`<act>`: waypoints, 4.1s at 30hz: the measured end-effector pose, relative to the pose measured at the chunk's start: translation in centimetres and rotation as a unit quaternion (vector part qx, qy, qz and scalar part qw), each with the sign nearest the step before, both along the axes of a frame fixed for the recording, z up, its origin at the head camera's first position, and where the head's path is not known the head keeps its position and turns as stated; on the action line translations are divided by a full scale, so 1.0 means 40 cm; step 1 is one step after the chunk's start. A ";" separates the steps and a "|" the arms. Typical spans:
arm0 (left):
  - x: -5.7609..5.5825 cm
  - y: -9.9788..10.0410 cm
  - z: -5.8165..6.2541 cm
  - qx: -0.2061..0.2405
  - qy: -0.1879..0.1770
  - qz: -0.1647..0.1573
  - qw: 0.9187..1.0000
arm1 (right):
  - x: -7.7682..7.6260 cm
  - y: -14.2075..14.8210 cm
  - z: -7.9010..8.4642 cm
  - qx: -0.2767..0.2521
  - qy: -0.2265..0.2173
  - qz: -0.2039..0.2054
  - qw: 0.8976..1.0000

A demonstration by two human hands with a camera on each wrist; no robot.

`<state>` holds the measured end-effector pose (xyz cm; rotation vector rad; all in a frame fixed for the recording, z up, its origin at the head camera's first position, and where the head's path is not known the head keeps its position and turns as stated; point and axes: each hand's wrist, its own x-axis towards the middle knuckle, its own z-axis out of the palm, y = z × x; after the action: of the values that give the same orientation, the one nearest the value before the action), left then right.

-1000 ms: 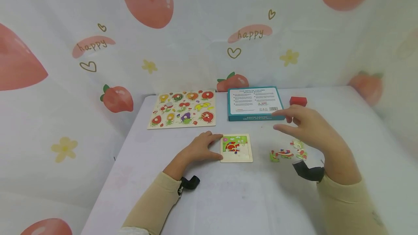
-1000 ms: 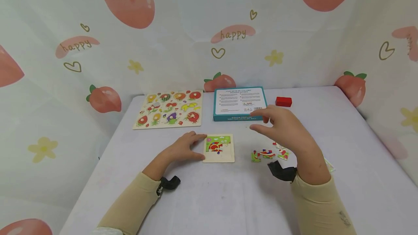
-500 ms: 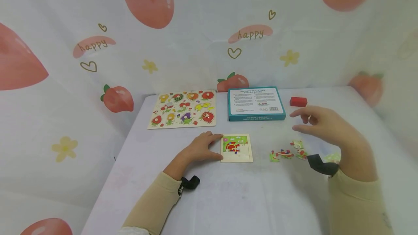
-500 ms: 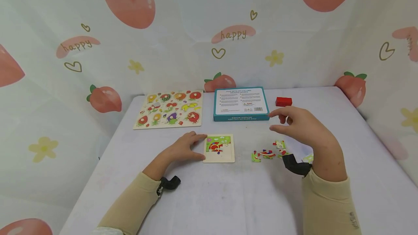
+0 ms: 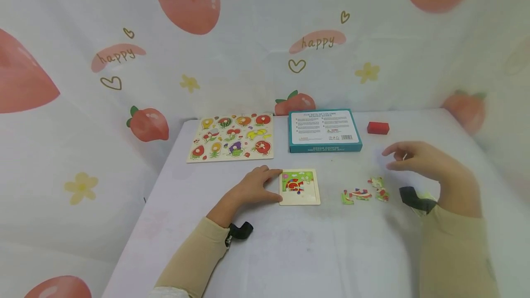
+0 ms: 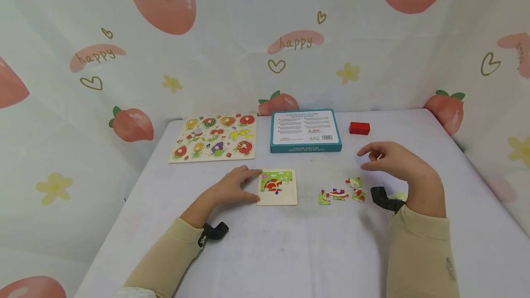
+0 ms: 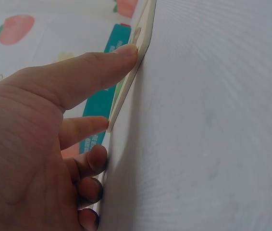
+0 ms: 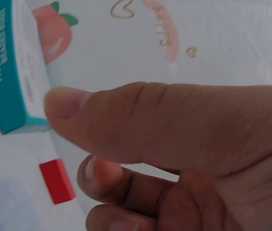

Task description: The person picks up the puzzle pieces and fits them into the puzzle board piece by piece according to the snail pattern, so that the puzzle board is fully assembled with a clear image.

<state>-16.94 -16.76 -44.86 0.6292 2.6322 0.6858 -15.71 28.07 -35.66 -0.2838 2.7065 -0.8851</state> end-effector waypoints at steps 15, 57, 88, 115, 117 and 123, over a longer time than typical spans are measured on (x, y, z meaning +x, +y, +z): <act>-0.004 -0.002 -0.006 0.003 -0.001 -0.003 1.000 | -0.044 0.023 -0.134 -0.037 -0.201 -0.038 0.978; -0.005 -0.001 -0.010 -0.005 0.000 -0.002 1.000 | -0.071 -0.014 -0.123 0.022 -0.079 -0.079 0.993; -0.003 -0.001 -0.006 -0.004 -0.003 0.001 1.000 | 0.051 -0.124 0.079 0.033 0.075 -0.036 0.996; 0.006 0.004 0.000 -0.006 0.005 0.001 1.000 | 0.068 -0.307 0.059 0.085 0.099 0.076 0.989; 0.006 0.004 0.000 -0.007 0.007 0.000 1.000 | 0.065 -0.321 0.050 0.090 0.090 0.084 0.988; 0.002 0.002 0.000 -0.009 0.008 -0.002 1.000 | 0.045 -0.359 0.014 0.097 0.075 0.114 0.986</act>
<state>-16.85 -16.66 -44.86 0.6363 2.6483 0.6587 -13.90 13.72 -35.09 -0.6246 2.7967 -0.5507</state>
